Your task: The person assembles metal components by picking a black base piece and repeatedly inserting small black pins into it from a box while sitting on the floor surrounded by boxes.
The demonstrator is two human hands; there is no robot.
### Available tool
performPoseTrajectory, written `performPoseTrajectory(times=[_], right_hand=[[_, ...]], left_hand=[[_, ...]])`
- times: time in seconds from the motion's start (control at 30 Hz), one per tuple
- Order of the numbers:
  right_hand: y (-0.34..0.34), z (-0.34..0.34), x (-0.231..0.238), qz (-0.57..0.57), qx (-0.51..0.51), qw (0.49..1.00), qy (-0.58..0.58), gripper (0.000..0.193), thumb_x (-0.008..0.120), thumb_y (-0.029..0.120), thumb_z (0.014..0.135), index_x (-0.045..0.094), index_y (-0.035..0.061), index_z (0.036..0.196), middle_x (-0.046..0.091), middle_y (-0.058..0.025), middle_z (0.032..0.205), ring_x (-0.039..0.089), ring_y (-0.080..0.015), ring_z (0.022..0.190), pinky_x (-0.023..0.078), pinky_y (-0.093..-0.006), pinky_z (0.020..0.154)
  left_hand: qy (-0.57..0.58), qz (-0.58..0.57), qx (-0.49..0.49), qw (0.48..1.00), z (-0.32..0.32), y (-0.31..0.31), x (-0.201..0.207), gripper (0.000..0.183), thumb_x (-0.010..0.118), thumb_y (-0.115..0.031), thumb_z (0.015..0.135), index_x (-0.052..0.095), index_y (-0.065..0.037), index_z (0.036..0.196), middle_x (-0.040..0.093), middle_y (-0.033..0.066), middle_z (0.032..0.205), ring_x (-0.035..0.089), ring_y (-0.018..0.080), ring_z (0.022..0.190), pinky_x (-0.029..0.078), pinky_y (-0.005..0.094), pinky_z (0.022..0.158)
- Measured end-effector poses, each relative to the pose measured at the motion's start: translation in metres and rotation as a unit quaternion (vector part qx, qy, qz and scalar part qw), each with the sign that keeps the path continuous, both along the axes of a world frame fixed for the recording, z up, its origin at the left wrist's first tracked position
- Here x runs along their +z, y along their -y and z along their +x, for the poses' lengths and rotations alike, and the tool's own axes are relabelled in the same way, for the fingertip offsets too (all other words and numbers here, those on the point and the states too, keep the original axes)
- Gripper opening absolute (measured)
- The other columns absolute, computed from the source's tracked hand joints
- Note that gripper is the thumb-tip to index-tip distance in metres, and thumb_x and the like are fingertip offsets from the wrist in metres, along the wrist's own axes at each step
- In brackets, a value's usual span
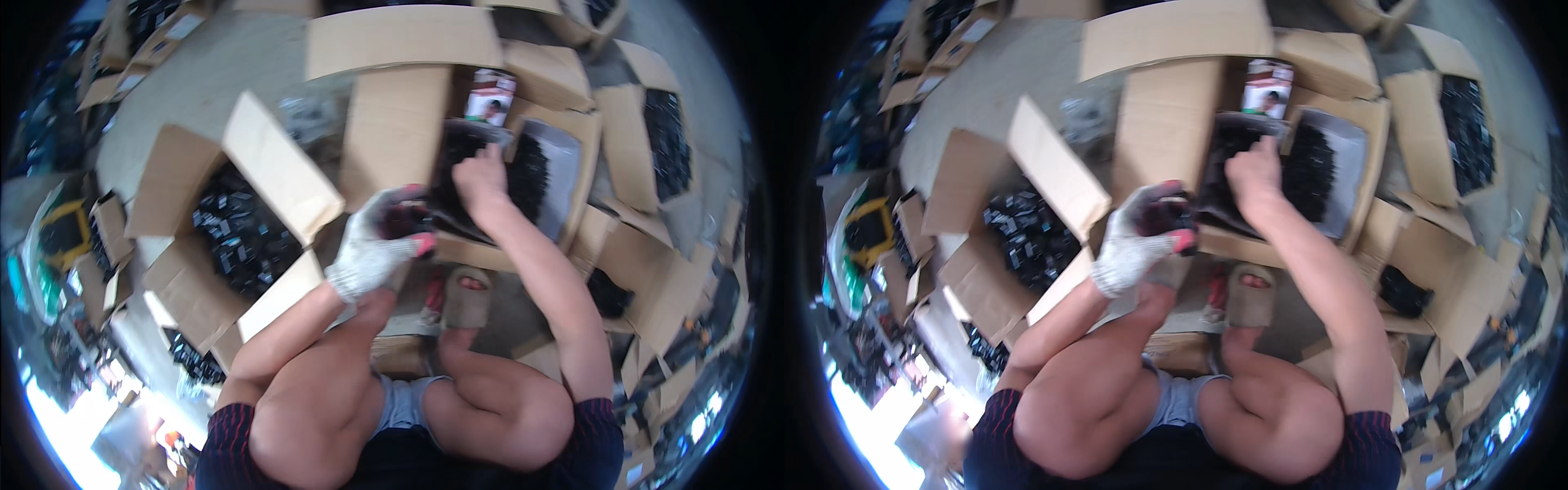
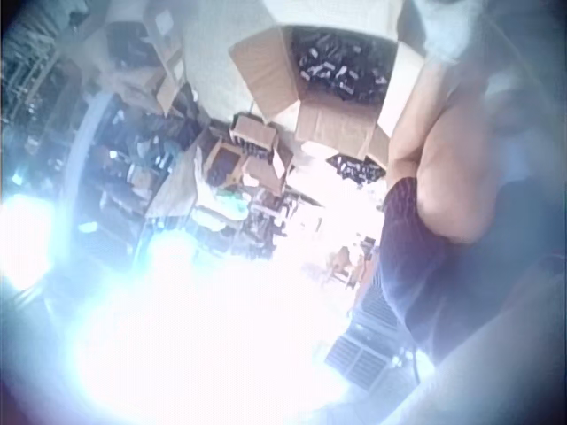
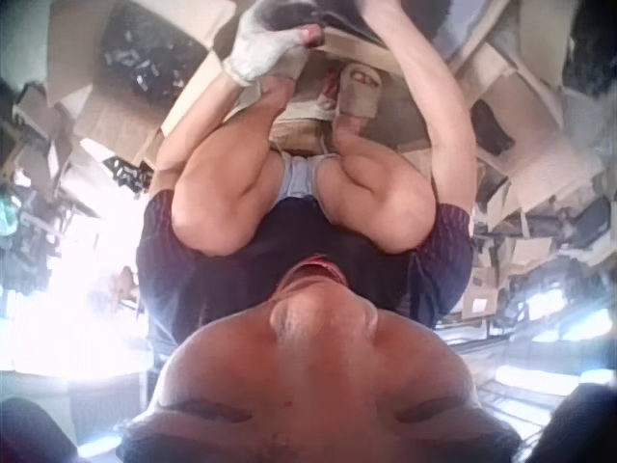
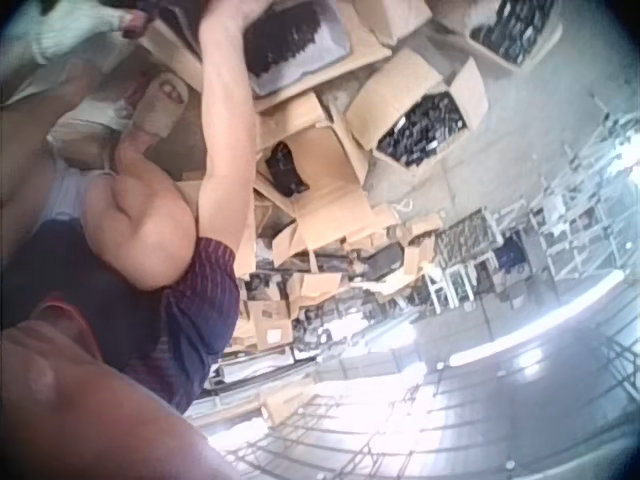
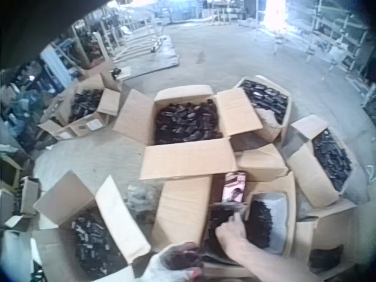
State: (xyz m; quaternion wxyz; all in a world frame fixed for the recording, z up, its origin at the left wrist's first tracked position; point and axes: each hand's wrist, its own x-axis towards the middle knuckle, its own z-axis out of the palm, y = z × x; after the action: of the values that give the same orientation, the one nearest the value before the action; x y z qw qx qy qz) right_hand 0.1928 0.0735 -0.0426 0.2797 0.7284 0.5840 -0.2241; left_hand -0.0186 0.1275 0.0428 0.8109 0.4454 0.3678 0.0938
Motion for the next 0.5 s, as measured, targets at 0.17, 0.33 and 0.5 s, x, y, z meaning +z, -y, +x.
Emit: performPoseTrajectory(times=[0.17,0.33,0.5], right_hand=[[0.007,0.007,-0.002,0.045,-0.017,0.998,0.033,0.019,0.07,0.012,0.085,0.08,0.0112,0.102,0.078,-0.0095,0.104,0.067,-0.0256,0.111,0.038,-0.0419,0.103],[0.017,0.004,-0.006,0.097,-0.014,0.995,0.009,0.023,0.071,0.008,0.083,0.074,0.0058,0.105,0.075,-0.0118,0.105,0.066,-0.0271,0.11,0.041,-0.0428,0.1],[0.036,-0.008,0.04,0.415,-0.23,0.819,-0.321,0.013,0.066,0.007,0.094,0.071,0.0023,0.105,0.069,-0.017,0.102,0.067,-0.0361,0.095,0.053,-0.043,0.082]], left_hand=[[-0.004,-0.016,-0.025,1.0,0.001,-0.003,0.0,0.069,0.084,0.0,0.083,0.053,-0.005,0.144,0.066,0.0077,0.122,0.066,0.0144,0.105,0.06,0.032,0.09],[-0.013,-0.056,0.006,0.998,0.0,-0.002,-0.004,0.069,0.084,-0.001,0.083,0.053,-0.005,0.144,0.065,0.0076,0.119,0.066,0.0149,0.106,0.06,0.0321,0.091],[-0.029,-0.041,0.025,0.998,-0.005,-0.001,-0.01,0.07,0.083,-0.001,0.084,0.05,-0.005,0.146,0.066,0.0072,0.12,0.067,0.017,0.108,0.059,0.0323,0.09]])
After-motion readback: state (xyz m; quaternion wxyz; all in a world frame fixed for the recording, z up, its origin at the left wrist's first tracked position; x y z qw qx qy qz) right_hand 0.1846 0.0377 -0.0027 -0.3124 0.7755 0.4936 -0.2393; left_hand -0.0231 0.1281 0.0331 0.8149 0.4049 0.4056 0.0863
